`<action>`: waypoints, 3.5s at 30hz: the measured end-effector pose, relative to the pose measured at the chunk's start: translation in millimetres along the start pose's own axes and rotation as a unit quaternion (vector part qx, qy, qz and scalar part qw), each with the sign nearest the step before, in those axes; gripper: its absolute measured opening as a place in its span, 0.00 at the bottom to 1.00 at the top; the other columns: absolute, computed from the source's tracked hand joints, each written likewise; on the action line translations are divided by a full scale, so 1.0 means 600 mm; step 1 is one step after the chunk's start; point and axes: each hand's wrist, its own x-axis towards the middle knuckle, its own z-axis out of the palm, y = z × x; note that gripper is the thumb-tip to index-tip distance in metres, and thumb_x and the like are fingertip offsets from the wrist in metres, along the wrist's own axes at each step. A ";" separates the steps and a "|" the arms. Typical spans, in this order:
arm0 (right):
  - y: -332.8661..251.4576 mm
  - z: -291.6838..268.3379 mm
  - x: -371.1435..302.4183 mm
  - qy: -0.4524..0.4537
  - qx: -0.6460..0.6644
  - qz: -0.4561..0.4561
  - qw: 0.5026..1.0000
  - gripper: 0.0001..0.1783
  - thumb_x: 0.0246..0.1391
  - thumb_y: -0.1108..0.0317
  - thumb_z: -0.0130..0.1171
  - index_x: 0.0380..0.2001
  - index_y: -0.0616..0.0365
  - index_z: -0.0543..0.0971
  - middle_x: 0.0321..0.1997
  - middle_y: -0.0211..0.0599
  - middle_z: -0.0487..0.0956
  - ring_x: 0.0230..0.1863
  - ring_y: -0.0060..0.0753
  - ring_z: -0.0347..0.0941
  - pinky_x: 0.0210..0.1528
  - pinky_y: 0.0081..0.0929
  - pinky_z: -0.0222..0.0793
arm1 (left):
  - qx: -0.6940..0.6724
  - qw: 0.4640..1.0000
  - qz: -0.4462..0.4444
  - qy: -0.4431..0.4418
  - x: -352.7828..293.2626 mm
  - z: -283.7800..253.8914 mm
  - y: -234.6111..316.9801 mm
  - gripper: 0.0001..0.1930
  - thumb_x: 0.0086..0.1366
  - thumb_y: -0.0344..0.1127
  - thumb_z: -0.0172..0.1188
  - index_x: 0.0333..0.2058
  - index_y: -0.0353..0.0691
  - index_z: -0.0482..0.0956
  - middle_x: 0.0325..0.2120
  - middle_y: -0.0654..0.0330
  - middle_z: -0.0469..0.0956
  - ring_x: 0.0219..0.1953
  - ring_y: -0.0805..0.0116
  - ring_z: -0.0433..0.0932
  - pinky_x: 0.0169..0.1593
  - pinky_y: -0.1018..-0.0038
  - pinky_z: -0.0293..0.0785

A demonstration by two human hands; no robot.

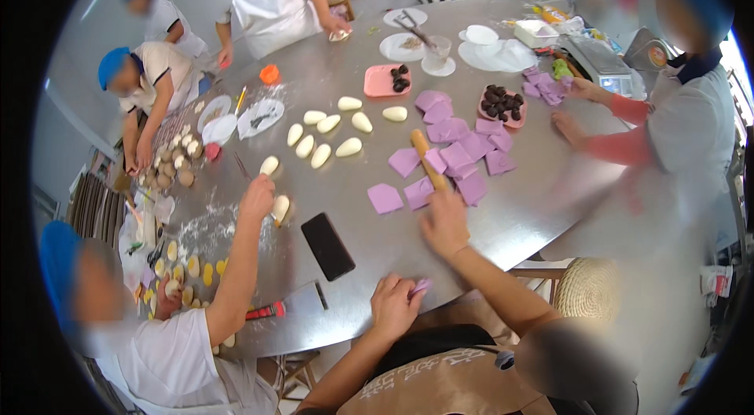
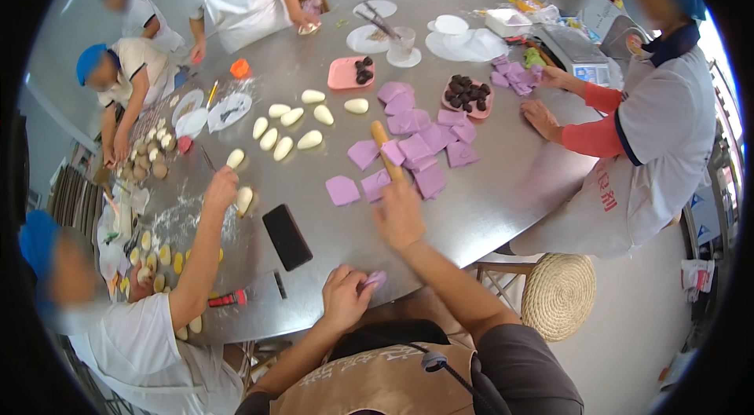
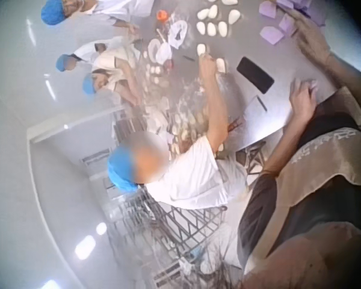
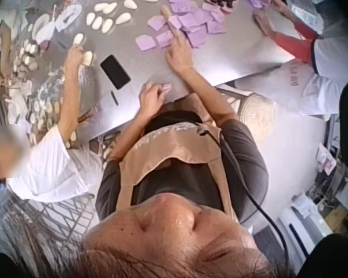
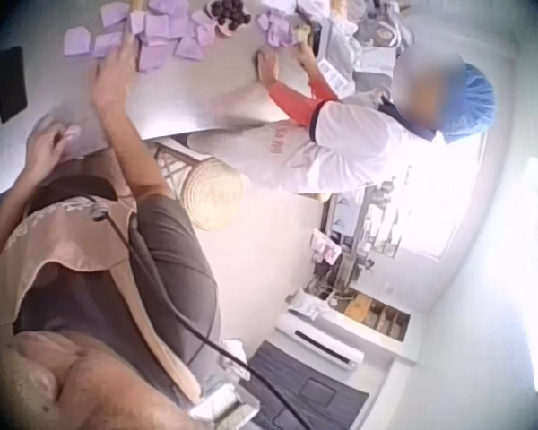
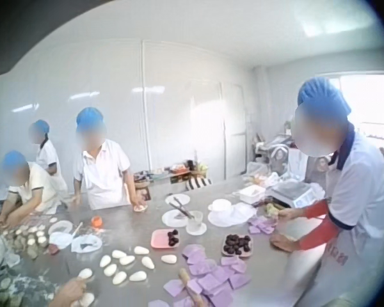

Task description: The person shapes purple dough pieces into oval forms by hand on a stainless steel table. They roll, pinch, and smooth each piece, placing finished items on the table. Other workers are also shaping dough nearby.

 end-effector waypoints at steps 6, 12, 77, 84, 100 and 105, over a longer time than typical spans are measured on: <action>0.083 -0.005 -0.028 -0.071 -0.010 0.071 0.995 0.27 0.47 0.72 0.63 0.51 0.60 0.67 0.41 0.49 0.73 0.41 0.55 0.71 0.45 0.47 0.70 | -0.231 0.962 -0.144 -0.007 -0.001 0.085 -0.070 0.18 0.61 0.30 0.67 0.48 0.34 0.73 0.34 0.54 0.80 0.28 0.68 0.80 0.34 0.75 0.76; 0.051 -0.092 0.000 -0.236 0.390 0.334 0.825 0.28 0.52 0.76 0.58 0.56 0.61 0.62 0.37 0.36 0.73 0.32 0.31 0.72 0.35 0.32 0.71 | 0.156 0.986 0.009 0.057 0.023 0.021 0.001 0.27 0.63 0.36 0.63 0.59 0.35 0.69 0.56 0.43 0.71 0.58 0.52 0.72 0.61 0.58 0.66; 0.015 -0.196 -0.192 -0.265 0.050 -0.208 0.940 0.20 0.38 0.65 0.68 0.39 0.50 0.77 0.35 0.31 0.74 0.41 0.39 0.72 0.46 0.37 0.68 | 0.037 0.976 -0.173 -0.128 0.030 -0.021 0.011 0.16 0.64 0.35 0.59 0.48 0.36 0.70 0.46 0.43 0.76 0.48 0.40 0.75 0.51 0.53 0.71; -0.008 -0.140 -0.118 -0.237 0.008 -0.219 0.946 0.15 0.45 0.61 0.67 0.36 0.50 0.76 0.33 0.30 0.72 0.39 0.39 0.72 0.47 0.38 0.66 | 0.205 0.974 -0.087 0.050 -0.007 -0.030 -0.036 0.23 0.65 0.37 0.56 0.58 0.38 0.72 0.60 0.42 0.69 0.64 0.44 0.65 0.67 0.51 0.56; -0.006 -0.076 -0.163 -0.256 -0.056 -0.142 0.954 0.27 0.59 0.52 0.56 0.57 0.57 0.72 0.67 0.53 0.66 0.67 0.57 0.61 0.65 0.54 0.55 | 0.196 0.978 -0.061 -0.037 -0.065 0.003 -0.058 0.30 0.69 0.46 0.53 0.65 0.38 0.64 0.68 0.39 0.56 0.70 0.44 0.56 0.70 0.50 0.50; 0.001 -0.029 -0.074 -0.166 -0.090 -0.149 0.971 0.28 0.58 0.50 0.57 0.54 0.58 0.73 0.65 0.52 0.67 0.65 0.56 0.63 0.62 0.49 0.60 | 0.209 0.975 -0.066 -0.024 0.051 -0.015 -0.077 0.26 0.69 0.44 0.52 0.61 0.35 0.68 0.65 0.41 0.62 0.68 0.45 0.60 0.68 0.51 0.55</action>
